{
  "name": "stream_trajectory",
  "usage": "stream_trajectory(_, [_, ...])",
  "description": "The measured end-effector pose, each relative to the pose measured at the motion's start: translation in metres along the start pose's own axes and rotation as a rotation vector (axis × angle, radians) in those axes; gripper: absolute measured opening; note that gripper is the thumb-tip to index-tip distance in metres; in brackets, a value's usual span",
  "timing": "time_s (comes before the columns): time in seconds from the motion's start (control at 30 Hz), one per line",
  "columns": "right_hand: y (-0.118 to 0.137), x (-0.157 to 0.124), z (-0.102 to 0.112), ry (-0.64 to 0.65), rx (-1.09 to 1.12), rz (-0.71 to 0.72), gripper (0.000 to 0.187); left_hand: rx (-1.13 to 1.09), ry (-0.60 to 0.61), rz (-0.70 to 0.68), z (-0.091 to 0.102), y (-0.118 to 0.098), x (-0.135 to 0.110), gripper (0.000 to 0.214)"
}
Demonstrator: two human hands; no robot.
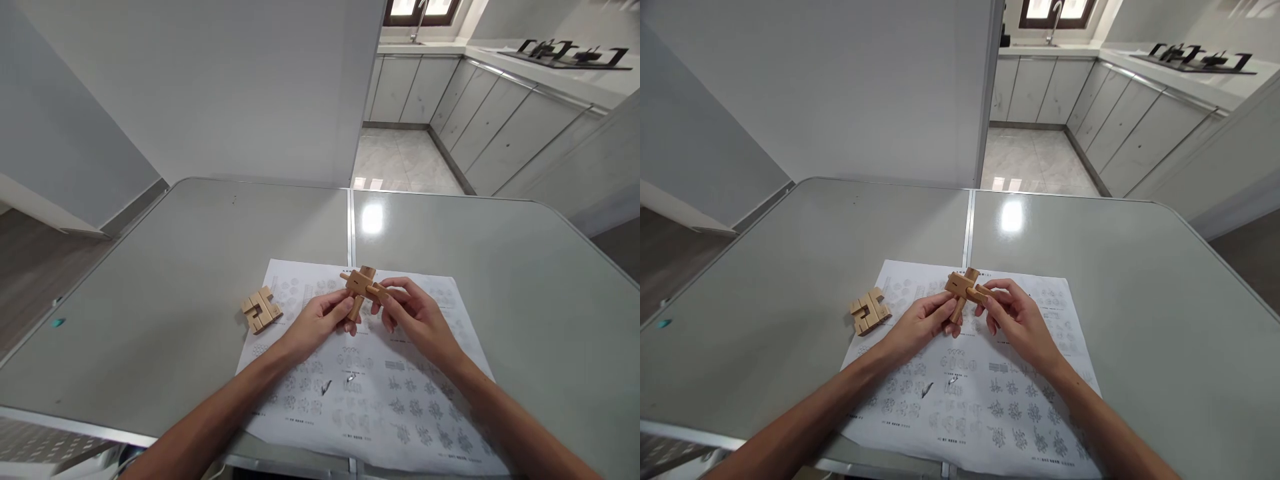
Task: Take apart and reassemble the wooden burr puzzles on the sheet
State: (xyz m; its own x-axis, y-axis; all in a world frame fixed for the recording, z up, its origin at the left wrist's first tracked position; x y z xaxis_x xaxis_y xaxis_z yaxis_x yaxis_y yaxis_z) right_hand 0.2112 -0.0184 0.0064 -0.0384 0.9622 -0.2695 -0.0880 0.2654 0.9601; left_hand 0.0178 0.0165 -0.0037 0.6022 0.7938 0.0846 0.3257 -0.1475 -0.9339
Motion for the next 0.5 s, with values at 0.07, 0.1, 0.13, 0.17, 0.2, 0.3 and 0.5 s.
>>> stream_trajectory(0.07, [-0.0002, -0.0012, 0.0002, -0.005, -0.022, 0.018, 0.026, 0.015, 0.002, -0.004, 0.0004, -0.0009, 0.0003, 0.035])
stream_trajectory(0.1, [-0.0001, -0.002, 0.0005, -0.008, -0.026, 0.026, 0.025, 0.018, 0.017, -0.002, 0.0002, -0.0016, 0.0002, 0.034])
stream_trajectory(0.13, [-0.0001, -0.0029, 0.0007, -0.01, -0.025, 0.03, 0.024, 0.019, 0.035, 0.002, -0.0003, -0.0025, -0.0001, 0.034])
stream_trajectory(0.17, [0.0, -0.0036, 0.001, -0.01, -0.02, 0.031, 0.024, 0.018, 0.054, 0.004, -0.0008, -0.0034, -0.0004, 0.034])
stream_trajectory(0.2, [0.0001, -0.0041, 0.0012, -0.008, -0.013, 0.028, 0.023, 0.016, 0.067, 0.004, -0.0012, -0.0044, -0.0007, 0.034])
stream_trajectory(0.3, [0.0009, -0.0042, 0.0019, 0.005, -0.001, 0.01, 0.024, 0.013, 0.077, 0.0, -0.002, -0.0066, -0.0015, 0.033])
stream_trajectory(0.5, [-0.0009, -0.0022, 0.0045, 0.055, -0.044, 0.006, 0.022, -0.005, 0.033, 0.017, -0.0006, -0.0013, -0.0018, 0.033])
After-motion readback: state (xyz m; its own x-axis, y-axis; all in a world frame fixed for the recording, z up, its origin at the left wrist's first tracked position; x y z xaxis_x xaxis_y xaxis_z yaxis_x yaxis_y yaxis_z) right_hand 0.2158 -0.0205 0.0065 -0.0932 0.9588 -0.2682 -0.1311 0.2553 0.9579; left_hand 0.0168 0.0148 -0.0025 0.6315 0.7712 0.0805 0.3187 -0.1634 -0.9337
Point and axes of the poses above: each hand's wrist, its own x-axis towards the middle knuckle, its own z-axis out of the back of the hand, y = z × x, the point moved 3 cm from there along x, towards the middle knuckle, and after that the axes turned 15 degrees about -z, right-handed, at the moved point
